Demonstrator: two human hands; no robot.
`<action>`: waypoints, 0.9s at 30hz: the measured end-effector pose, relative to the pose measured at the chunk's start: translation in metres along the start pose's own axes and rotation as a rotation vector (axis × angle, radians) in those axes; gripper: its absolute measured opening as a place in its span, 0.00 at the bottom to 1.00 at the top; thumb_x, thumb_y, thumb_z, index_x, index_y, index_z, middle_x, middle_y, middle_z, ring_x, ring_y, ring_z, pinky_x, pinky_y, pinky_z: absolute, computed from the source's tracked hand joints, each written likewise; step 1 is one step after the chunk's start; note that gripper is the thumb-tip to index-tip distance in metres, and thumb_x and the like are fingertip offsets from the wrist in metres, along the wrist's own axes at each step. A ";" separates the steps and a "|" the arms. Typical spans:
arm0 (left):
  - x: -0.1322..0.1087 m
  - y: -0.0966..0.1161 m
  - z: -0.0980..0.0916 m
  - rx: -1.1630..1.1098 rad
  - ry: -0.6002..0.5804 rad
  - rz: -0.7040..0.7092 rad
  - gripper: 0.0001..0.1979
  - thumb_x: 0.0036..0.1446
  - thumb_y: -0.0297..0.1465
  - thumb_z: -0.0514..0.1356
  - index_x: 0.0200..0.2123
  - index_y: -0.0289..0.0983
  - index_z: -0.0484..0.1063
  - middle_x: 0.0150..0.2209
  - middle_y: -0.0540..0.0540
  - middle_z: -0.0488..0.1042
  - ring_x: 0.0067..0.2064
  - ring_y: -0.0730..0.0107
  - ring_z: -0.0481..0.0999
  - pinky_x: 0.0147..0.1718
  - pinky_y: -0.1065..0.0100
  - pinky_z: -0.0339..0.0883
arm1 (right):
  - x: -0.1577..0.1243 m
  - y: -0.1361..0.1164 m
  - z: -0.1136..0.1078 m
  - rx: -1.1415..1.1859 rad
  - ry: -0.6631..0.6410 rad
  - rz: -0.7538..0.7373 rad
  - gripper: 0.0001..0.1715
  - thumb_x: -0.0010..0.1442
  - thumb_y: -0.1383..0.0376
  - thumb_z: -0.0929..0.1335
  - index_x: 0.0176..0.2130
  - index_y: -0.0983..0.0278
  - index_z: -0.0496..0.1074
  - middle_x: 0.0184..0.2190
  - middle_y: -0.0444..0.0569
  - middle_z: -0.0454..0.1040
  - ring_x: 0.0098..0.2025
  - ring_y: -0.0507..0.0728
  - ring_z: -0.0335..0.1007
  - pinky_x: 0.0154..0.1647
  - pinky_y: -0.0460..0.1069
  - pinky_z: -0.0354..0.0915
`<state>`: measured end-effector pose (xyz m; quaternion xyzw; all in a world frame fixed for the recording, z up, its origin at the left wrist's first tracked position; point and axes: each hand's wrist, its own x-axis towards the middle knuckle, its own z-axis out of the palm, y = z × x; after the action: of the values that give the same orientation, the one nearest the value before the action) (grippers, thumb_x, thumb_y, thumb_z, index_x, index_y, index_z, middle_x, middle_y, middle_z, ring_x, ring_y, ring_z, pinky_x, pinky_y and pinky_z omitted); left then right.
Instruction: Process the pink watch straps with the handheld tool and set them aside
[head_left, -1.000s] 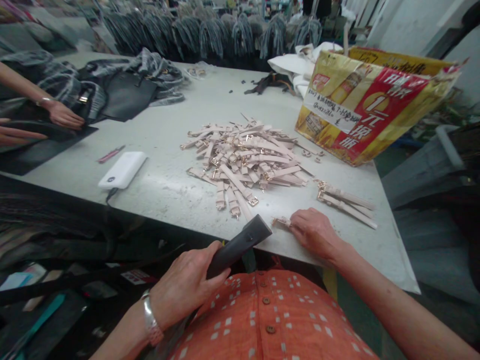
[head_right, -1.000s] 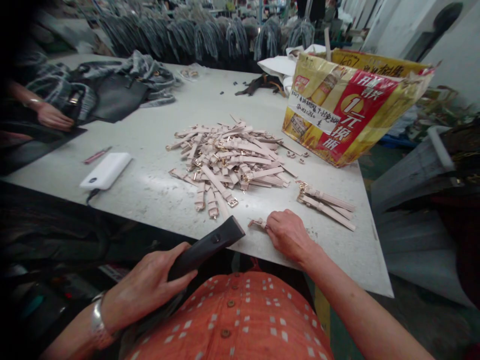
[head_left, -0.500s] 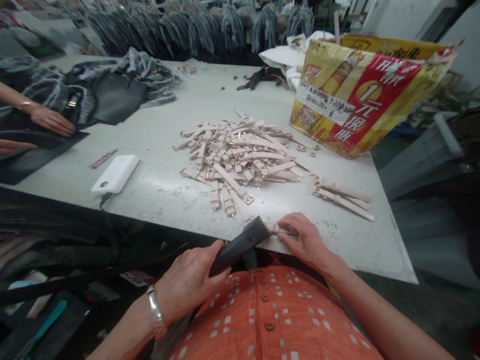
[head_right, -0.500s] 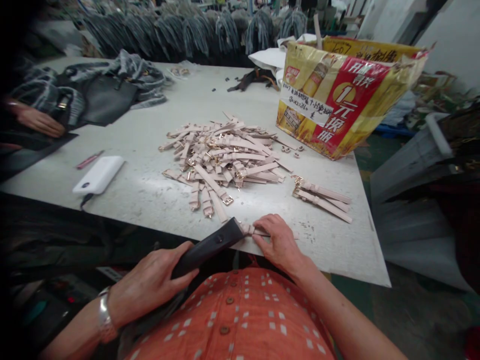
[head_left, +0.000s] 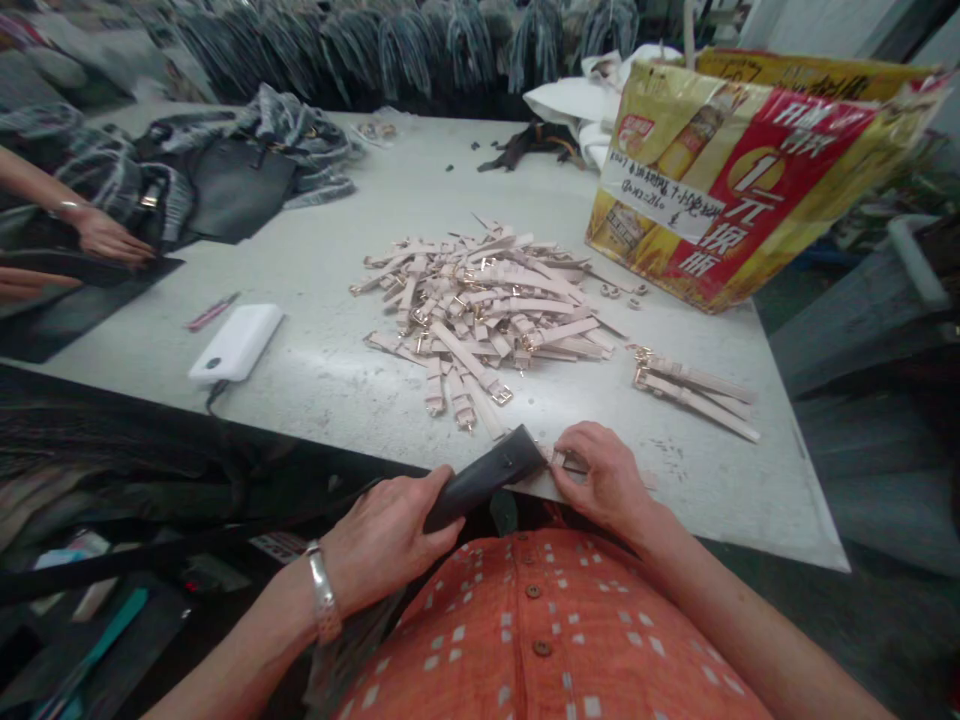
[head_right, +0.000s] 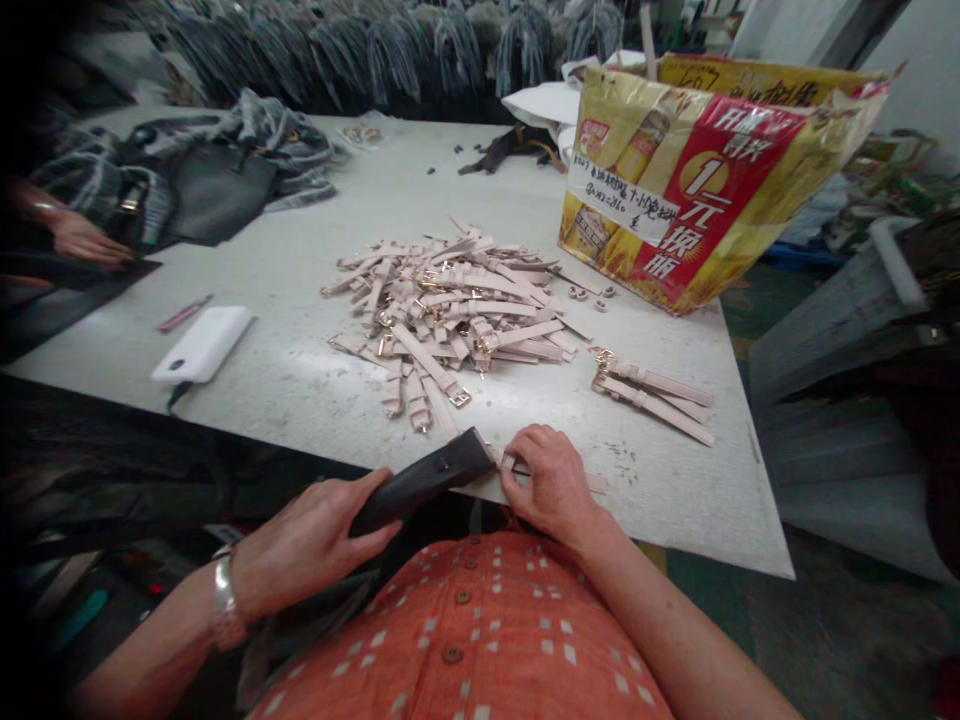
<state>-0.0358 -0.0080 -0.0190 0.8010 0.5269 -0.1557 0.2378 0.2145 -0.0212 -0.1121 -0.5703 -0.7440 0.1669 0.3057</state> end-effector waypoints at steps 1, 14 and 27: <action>0.001 0.000 0.001 0.003 -0.005 0.001 0.13 0.54 0.41 0.49 0.38 0.42 0.65 0.28 0.48 0.71 0.32 0.65 0.73 0.30 0.69 0.60 | 0.000 -0.001 0.000 -0.008 -0.004 0.001 0.06 0.50 0.68 0.67 0.33 0.63 0.69 0.34 0.49 0.70 0.37 0.56 0.63 0.39 0.50 0.59; 0.005 0.001 0.000 0.004 -0.021 -0.022 0.13 0.54 0.42 0.49 0.38 0.42 0.65 0.29 0.47 0.72 0.33 0.64 0.74 0.29 0.69 0.61 | 0.008 -0.009 -0.017 -0.247 -0.225 -0.102 0.10 0.54 0.67 0.63 0.36 0.62 0.71 0.32 0.50 0.67 0.37 0.57 0.59 0.37 0.50 0.53; 0.003 0.002 0.001 0.004 -0.011 0.000 0.12 0.54 0.41 0.49 0.37 0.41 0.64 0.28 0.48 0.72 0.32 0.64 0.74 0.29 0.69 0.61 | 0.005 0.000 -0.029 -0.283 -0.261 -0.129 0.22 0.48 0.70 0.64 0.44 0.61 0.70 0.31 0.50 0.67 0.36 0.59 0.60 0.37 0.53 0.53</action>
<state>-0.0332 -0.0071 -0.0212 0.8005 0.5253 -0.1614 0.2390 0.2329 -0.0195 -0.0890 -0.5323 -0.8283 0.1131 0.1336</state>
